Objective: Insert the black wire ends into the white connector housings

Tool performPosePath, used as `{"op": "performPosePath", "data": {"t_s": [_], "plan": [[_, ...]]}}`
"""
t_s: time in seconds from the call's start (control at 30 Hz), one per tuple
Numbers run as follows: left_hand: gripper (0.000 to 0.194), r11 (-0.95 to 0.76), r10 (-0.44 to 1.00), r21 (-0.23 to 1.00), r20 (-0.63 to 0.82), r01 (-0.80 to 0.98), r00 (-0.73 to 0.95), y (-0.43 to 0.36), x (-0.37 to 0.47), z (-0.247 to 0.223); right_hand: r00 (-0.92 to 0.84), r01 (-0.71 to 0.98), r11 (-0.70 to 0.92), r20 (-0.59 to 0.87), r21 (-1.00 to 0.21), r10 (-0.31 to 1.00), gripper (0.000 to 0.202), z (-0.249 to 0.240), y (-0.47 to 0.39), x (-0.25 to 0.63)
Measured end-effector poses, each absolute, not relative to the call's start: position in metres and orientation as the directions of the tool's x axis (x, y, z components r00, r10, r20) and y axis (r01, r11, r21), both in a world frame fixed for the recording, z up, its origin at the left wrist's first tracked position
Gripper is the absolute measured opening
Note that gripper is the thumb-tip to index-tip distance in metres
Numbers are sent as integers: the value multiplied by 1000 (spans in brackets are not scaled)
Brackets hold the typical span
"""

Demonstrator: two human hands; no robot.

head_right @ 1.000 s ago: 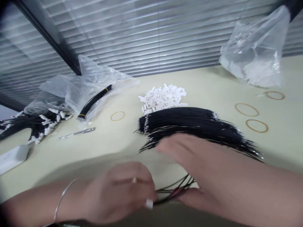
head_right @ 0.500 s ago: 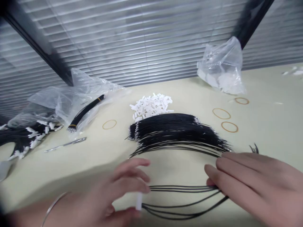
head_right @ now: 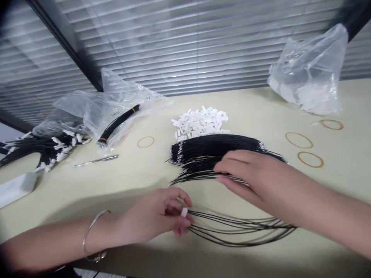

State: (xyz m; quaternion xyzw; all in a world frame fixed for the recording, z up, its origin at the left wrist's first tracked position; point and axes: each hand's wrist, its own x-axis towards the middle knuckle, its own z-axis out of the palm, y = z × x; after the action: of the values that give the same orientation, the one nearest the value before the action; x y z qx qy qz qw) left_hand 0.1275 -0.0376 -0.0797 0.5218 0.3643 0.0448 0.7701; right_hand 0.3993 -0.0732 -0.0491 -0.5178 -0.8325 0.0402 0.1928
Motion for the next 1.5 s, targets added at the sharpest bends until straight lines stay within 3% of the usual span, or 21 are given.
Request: {"op": "performPosePath", "data": {"t_s": [0.1,0.37,0.7,1.0,1.3,1.5], "plan": [[18,459,443,839,-502,293,743,-38,127,-82,-487,821,501,121,-274,865,29,-53,-24,381],[26,390,428,872,-457,296,780,-34,124,-89,-605,774,598,32,-208,795,14,-69,-2,358],[32,417,423,872,-437,257,794,-34,126,-87,-582,805,583,44,-108,812,22,-90,-12,376],[24,385,411,877,-443,289,797,-32,124,-88,-641,740,652,123,-165,758,27,-80,5,367],[25,290,371,891,-441,350,817,-28,122,-85,-678,714,678,66,-174,732,19,-85,20,356],[19,287,366,898,-426,335,828,-27,122,-85,-662,741,662,41,-110,748,17,-86,14,351]]}}
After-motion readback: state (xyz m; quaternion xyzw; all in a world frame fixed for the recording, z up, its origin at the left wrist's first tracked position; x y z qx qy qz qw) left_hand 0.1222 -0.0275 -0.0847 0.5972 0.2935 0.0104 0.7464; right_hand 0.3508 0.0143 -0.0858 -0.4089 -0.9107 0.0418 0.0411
